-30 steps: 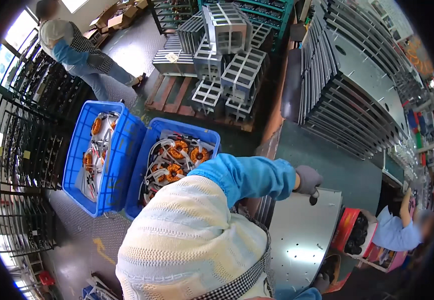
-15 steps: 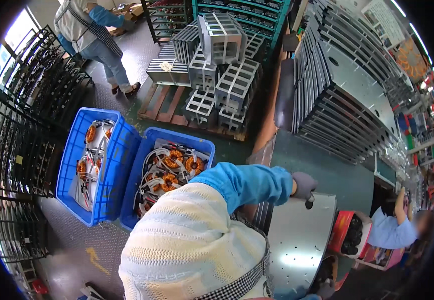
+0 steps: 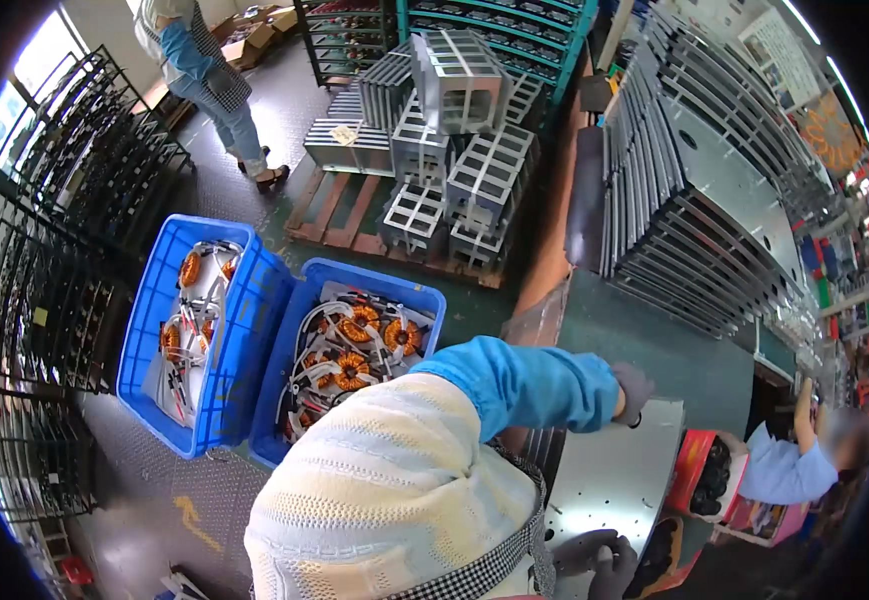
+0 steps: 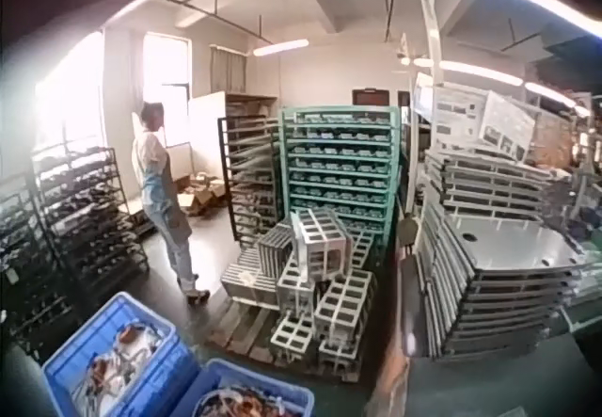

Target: The person places rubber components and plastic parts onto metal panels, assembling them by hand with pliers.

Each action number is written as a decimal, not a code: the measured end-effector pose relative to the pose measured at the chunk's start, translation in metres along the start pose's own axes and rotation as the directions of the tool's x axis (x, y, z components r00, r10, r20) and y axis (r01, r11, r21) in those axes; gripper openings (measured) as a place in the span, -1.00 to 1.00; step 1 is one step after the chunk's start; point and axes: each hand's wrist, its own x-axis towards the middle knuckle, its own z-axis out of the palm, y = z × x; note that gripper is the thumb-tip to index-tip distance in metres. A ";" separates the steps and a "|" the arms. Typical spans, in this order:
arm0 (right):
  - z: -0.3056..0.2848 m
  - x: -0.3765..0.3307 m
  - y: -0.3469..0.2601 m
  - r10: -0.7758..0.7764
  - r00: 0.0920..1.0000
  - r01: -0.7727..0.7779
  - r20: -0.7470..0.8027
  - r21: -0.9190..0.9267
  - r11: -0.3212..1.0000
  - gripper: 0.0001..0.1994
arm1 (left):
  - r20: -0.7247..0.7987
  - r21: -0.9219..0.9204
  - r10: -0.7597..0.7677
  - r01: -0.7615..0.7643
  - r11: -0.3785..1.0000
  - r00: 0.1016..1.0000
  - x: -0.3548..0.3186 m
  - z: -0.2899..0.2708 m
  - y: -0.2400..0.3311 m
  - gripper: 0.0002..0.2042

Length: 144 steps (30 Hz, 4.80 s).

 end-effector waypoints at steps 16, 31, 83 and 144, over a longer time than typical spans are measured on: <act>0.016 0.009 -0.071 0.048 0.975 -0.141 0.216 0.440 0.887 -0.70 | -0.103 -0.134 0.054 -0.068 0.989 0.993 -0.014 -0.005 -0.006 -0.59; 0.108 -0.019 -0.056 -0.258 0.884 0.242 -0.389 -0.090 0.966 -0.90 | -0.123 -0.138 0.029 -0.046 0.989 0.992 -0.014 -0.001 -0.008 -0.60; 0.045 0.009 -0.024 -0.316 0.926 0.278 0.206 0.195 0.941 -0.87 | -0.049 0.012 0.036 -0.035 0.999 0.998 0.004 0.004 0.000 -0.30; 0.052 -0.046 -0.099 0.313 0.948 -0.295 -0.057 0.211 0.932 -0.81 | 0.799 -0.591 0.389 0.721 0.362 0.459 0.026 -0.054 0.034 -0.38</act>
